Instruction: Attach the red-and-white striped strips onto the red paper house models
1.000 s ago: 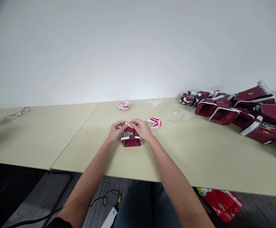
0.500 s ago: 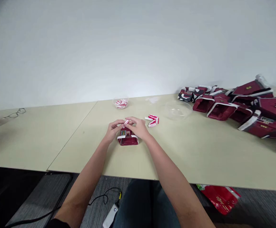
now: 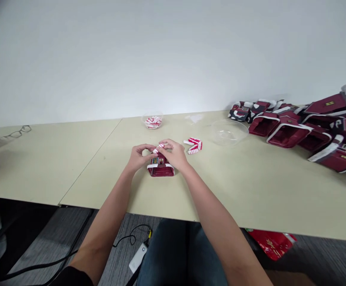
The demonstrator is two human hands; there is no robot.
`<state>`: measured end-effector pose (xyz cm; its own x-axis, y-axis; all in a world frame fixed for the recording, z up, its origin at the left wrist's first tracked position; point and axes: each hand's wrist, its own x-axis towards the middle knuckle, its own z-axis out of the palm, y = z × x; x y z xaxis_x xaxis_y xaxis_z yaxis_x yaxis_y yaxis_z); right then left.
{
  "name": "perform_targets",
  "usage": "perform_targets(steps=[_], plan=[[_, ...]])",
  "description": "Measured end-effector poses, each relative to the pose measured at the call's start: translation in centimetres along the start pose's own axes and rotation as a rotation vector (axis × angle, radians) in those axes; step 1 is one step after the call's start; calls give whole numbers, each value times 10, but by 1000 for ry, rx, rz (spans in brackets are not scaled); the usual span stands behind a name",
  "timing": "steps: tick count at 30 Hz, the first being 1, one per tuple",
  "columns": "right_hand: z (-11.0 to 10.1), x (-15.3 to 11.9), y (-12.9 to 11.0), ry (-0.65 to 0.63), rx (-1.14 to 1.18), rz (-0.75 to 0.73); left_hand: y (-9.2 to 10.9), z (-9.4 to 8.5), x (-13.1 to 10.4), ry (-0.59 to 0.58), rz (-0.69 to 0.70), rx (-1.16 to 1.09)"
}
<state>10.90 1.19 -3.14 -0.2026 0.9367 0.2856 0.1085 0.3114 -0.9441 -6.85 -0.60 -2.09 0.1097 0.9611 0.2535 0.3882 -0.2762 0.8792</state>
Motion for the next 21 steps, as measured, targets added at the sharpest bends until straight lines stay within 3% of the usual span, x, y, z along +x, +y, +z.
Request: perform_targets(steps=[4, 10, 16, 21], plan=[[-1, 0, -1, -6, -27, -12, 2, 0, -1, 40, -18, 9], [-16, 2, 2, -28, -369, -211, 5, -4, -1, 13, -114, -5], [-25, 1, 0, -169, -352, -192, 5, -14, -3, -106, -175, -13], [-26, 1, -1, -189, -333, -188, 4, -16, -3, -107, -143, 54]])
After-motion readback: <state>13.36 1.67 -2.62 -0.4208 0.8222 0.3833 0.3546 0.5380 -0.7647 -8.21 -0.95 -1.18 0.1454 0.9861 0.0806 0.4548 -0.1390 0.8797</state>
